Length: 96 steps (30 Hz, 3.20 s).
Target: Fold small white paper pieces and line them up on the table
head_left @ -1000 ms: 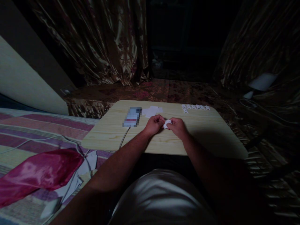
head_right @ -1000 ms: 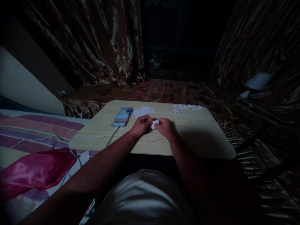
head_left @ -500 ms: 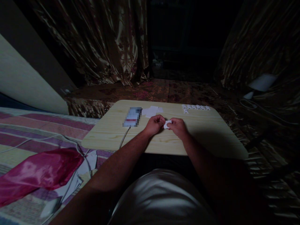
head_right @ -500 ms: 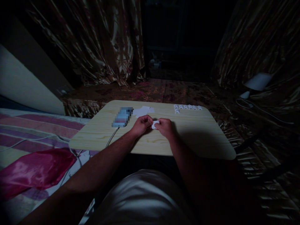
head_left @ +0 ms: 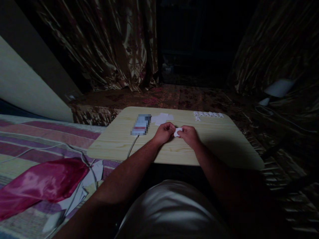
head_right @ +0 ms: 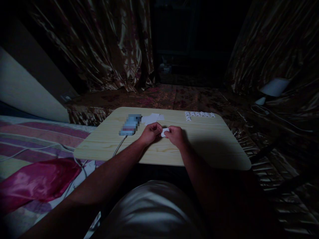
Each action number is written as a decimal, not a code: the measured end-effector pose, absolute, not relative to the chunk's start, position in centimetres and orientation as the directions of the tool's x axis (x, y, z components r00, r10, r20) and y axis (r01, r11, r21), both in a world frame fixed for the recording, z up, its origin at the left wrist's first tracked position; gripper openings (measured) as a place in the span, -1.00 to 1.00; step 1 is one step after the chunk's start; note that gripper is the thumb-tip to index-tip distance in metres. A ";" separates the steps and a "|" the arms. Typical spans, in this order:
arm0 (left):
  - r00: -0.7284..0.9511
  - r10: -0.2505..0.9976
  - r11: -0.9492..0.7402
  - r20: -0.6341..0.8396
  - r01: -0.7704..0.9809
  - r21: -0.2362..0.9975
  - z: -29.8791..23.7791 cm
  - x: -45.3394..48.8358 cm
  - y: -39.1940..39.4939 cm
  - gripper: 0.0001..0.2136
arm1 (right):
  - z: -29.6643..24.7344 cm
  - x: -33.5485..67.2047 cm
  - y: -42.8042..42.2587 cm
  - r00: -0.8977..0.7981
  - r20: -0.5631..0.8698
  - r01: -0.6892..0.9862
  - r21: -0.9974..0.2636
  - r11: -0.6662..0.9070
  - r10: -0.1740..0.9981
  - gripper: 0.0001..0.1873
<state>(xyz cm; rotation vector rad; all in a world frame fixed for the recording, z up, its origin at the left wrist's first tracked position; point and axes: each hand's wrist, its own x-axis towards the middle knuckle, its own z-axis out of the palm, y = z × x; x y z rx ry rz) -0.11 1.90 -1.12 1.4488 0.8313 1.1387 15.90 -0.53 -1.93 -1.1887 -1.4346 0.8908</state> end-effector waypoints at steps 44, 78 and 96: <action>0.241 0.960 -0.123 0.141 -0.088 0.988 -0.4 -0.2 1.6 -0.76 | -1.6 15.9 -0.6 -0.007 0.227 0.172 -0.959 0.224 0.974 -0.80; 0.231 0.965 -0.102 0.128 -0.124 0.987 -0.8 0.0 1.9 -0.80 | -1.8 16.1 -0.3 0.082 0.220 0.025 -0.975 0.219 0.972 -0.74; 0.210 0.969 -0.120 0.134 -0.075 0.990 -1.0 0.0 2.0 -0.73 | -2.4 15.6 0.1 0.139 0.342 0.103 -0.938 0.330 0.929 -0.80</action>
